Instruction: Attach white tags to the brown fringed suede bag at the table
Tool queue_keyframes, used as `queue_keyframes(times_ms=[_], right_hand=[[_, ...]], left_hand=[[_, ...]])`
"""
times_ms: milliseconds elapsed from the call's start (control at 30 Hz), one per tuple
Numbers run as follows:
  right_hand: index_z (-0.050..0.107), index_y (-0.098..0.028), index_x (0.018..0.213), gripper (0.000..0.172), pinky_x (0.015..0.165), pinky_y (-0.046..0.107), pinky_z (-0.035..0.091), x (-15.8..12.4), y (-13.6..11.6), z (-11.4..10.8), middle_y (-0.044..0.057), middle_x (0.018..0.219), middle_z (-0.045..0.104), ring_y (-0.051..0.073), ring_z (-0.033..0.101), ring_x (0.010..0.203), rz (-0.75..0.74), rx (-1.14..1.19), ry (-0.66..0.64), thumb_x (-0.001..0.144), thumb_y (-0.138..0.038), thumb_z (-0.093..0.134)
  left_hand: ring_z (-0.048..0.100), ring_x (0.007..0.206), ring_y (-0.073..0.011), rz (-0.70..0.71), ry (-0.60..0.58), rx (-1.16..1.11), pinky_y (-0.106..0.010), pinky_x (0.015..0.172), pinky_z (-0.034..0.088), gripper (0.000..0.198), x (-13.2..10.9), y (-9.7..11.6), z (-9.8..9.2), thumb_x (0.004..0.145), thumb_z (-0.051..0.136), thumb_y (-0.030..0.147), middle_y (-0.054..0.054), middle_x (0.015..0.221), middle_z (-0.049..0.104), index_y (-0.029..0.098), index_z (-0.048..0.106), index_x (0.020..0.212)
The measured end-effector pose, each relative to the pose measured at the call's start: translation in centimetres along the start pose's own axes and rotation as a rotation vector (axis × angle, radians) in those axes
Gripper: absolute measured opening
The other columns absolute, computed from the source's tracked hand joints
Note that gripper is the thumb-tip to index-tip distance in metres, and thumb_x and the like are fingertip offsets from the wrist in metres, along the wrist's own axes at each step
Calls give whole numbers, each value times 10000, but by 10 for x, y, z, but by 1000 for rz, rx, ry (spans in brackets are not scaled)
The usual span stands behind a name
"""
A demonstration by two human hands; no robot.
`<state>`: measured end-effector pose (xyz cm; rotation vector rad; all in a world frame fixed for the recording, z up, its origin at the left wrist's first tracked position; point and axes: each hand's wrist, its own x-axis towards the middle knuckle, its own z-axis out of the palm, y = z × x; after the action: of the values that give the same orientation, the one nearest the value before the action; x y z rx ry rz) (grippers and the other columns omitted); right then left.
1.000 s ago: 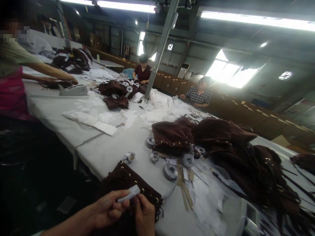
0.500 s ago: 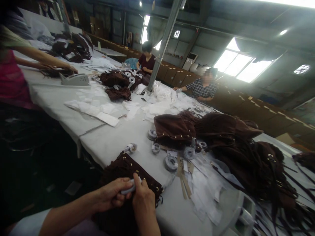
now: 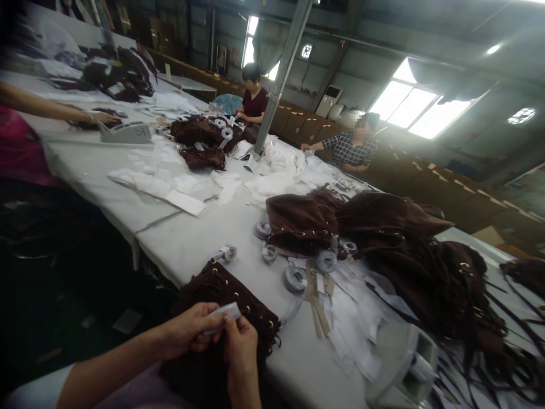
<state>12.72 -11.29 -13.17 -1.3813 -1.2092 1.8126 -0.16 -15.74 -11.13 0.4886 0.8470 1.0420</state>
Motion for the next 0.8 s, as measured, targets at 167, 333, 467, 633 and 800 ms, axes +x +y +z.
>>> queue_keyframes(times_ms=[167,333,467,633,800], right_hand=[[567,-135,598,556,330,196,211,12,9,2,-37,372,453,65,342,338,-51,-63,27,589,-681,670],[579,-132,663,524,405,216,370,13,5,4,-15,494,534,109,482,449,-77,25,20,602,-638,697],[471,-176,582,510,334,182,230,5,-5,7,-96,394,355,42,299,343,-54,45,-10,645,-640,670],[458,-183,572,550,307,178,132,3,-5,6,-104,362,328,26,227,308,-30,22,-6,636,-702,629],[568,-147,634,535,342,187,236,-1,1,7,-79,394,392,50,314,354,-33,36,-36,621,-672,665]], left_hand=[[327,392,-31,37,112,167,-172,374,173,337,1,-7,1,787,601,473,38,603,522,165,480,848],[435,458,-58,188,290,221,-165,434,330,340,-3,-15,5,717,685,283,74,609,509,191,431,924],[536,567,-99,354,295,195,-202,536,442,382,-11,-23,4,805,623,329,53,675,562,215,391,1087],[487,451,-82,433,374,237,-179,450,389,253,-8,-34,2,832,597,408,60,542,530,189,484,891],[444,408,-62,443,395,280,-164,423,343,250,-7,-35,3,831,603,410,65,489,501,177,519,800]])
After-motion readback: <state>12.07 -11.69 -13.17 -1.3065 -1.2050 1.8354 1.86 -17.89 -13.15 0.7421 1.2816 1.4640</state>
